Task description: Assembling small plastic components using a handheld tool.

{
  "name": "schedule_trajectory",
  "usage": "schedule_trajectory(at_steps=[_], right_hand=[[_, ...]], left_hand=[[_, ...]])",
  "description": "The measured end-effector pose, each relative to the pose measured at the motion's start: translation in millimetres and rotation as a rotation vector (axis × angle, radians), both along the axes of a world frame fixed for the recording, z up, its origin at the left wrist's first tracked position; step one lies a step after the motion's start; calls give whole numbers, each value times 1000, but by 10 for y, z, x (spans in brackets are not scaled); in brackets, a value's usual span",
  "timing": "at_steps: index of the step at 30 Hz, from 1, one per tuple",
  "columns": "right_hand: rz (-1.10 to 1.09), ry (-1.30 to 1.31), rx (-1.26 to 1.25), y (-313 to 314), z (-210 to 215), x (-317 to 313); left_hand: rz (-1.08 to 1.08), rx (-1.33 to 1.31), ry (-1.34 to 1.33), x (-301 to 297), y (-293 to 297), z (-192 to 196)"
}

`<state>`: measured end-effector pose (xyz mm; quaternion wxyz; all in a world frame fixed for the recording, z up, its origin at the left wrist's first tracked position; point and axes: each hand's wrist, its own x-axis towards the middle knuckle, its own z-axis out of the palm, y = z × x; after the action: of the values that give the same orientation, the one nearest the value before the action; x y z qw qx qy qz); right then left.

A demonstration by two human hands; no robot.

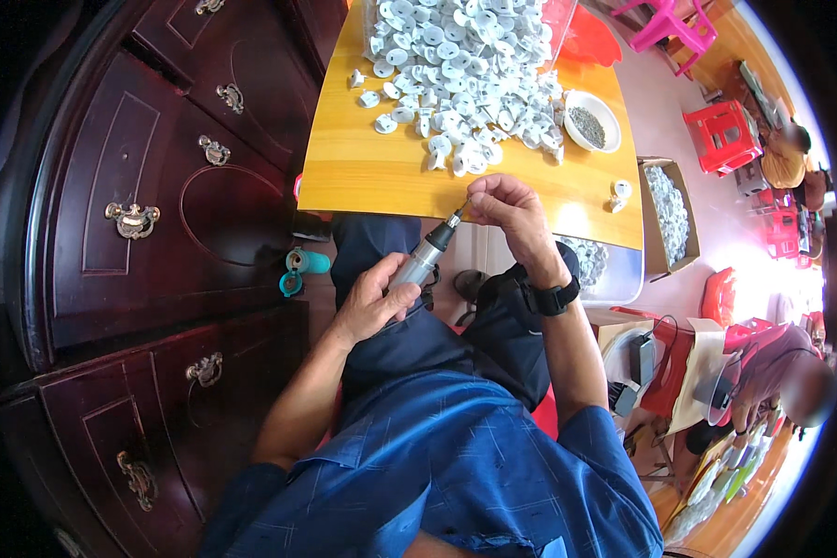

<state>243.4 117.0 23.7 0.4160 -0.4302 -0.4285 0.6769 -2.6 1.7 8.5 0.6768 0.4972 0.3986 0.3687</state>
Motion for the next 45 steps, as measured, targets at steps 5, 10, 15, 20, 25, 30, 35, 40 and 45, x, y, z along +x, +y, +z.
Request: schedule_trajectory(at_steps=[5,10,15,20,25,30,35,40,45], right_hand=[[-3,24,18,-6,-40,-9],[-50,43,-34,-15,-5,-36],[23,68,26,-2,-65,0],[2,93,-1,-13,-31,-21],[-1,88,-3,-18,-17,-35],[37,79,17,-25,-3,-13],[77,43,9,-16,42,0],[106,51,1,-4,23,31],[65,108,-44,-34,-3,7]], left_hand=[[30,-30,-11,5,-8,23],[21,-49,-57,20,-7,5],[23,-45,-33,25,-12,-12],[19,-33,-50,23,-7,-12],[19,-16,-30,13,-4,3],[19,-30,-30,22,-16,-17],[15,-36,-26,7,-18,-40],[15,-39,-33,24,-8,1],[12,-52,-64,7,-8,-16]])
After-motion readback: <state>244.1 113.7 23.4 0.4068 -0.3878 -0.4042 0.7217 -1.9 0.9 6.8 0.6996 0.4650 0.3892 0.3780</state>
